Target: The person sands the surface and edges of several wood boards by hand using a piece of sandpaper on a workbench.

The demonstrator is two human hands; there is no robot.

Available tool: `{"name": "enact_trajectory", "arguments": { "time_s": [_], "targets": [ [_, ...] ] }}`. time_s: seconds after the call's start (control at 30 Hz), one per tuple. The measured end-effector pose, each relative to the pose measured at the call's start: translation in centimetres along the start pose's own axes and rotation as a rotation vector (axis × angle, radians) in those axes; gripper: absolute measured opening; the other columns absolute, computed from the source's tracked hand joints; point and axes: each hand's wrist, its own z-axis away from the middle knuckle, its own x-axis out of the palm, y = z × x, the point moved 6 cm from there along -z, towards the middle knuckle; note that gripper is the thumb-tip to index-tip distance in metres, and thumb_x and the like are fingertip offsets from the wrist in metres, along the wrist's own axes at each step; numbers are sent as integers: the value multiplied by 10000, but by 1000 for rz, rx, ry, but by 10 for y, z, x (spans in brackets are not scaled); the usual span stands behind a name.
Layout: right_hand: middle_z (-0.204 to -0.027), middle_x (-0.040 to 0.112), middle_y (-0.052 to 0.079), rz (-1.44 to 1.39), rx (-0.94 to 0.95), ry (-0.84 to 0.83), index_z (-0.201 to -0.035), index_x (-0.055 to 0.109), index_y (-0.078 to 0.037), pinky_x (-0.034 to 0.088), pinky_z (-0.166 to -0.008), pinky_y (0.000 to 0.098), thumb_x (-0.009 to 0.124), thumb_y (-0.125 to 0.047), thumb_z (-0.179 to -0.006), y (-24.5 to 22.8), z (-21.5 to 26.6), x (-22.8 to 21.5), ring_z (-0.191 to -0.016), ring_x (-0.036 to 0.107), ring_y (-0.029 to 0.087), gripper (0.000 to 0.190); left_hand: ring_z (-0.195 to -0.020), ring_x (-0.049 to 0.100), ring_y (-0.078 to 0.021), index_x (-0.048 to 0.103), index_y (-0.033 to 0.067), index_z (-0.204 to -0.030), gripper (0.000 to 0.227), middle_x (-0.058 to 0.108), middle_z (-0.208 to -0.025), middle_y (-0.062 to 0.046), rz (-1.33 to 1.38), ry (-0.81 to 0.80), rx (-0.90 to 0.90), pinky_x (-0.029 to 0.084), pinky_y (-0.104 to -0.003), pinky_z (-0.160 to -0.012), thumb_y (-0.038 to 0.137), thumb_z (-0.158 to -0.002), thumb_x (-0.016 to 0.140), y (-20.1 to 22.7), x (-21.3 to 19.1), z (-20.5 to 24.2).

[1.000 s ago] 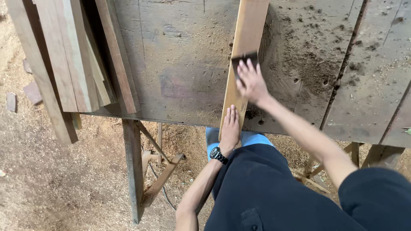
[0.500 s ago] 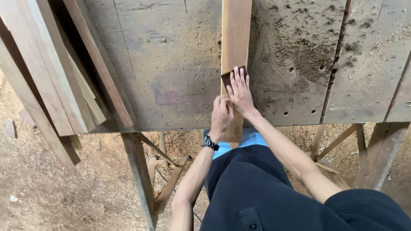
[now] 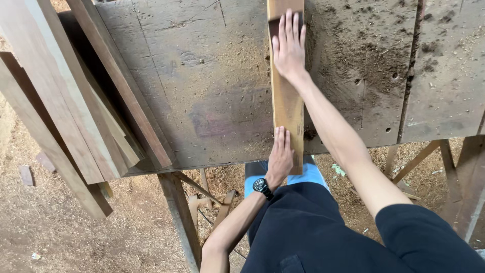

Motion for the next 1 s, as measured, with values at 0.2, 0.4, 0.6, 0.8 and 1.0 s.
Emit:
{"name": "enact_trajectory", "arguments": {
  "time_s": [0.2, 0.4, 0.6, 0.8, 1.0],
  "targets": [
    [-1746, -13, 127, 11, 86, -11, -1681, 62, -47, 20, -1336, 526, 238, -348, -1197, 1, 27, 2, -1619, -7, 303, 596, -1520, 167, -517, 292, -239, -1460, 710, 209, -1566, -423, -261, -102, 47, 177, -490, -1282, 81, -870, 523, 14, -5, -2],
    [-1723, 60, 159, -12, 104, -9, -1648, 142, -28, 38, -1288, 562, 283, -329, -1149, -16, 121, 0, -1600, 42, 330, 600, -1508, 163, -549, 295, -257, -1451, 696, 215, -1557, -445, -255, -16, 122, 173, -508, -1277, 112, -904, 517, 14, -8, -1],
    [-1739, 44, 154, -35, 81, 9, -1667, 130, -4, 24, -1312, 550, 267, -322, -1179, 4, 12, -3, -1604, 23, 315, 599, -1505, 160, -544, 296, -263, -1439, 714, 218, -1549, -445, -186, -1, 129, 159, -517, -1274, 135, -898, 539, 13, -10, 2],
    [-1746, 6, 122, -3, 173, -51, -1689, 100, -58, 15, -1338, 520, 215, -354, -1191, 19, -60, -5, -1615, -10, 275, 590, -1531, 152, -523, 286, -253, -1455, 757, 203, -1570, -431, -214, -35, 55, 170, -483, -1293, 82, -828, 549, 17, -2, 5],
    [-1732, -17, 126, -73, 114, -14, -1659, 100, -43, 29, -1303, 549, 269, -346, -1164, 2, 62, -5, -1598, -27, 308, 604, -1521, 122, -532, 232, -258, -1470, 805, 151, -1574, -445, -168, -37, -9, 164, -486, -1271, 58, -800, 549, 16, 2, -1]
  ]
}}
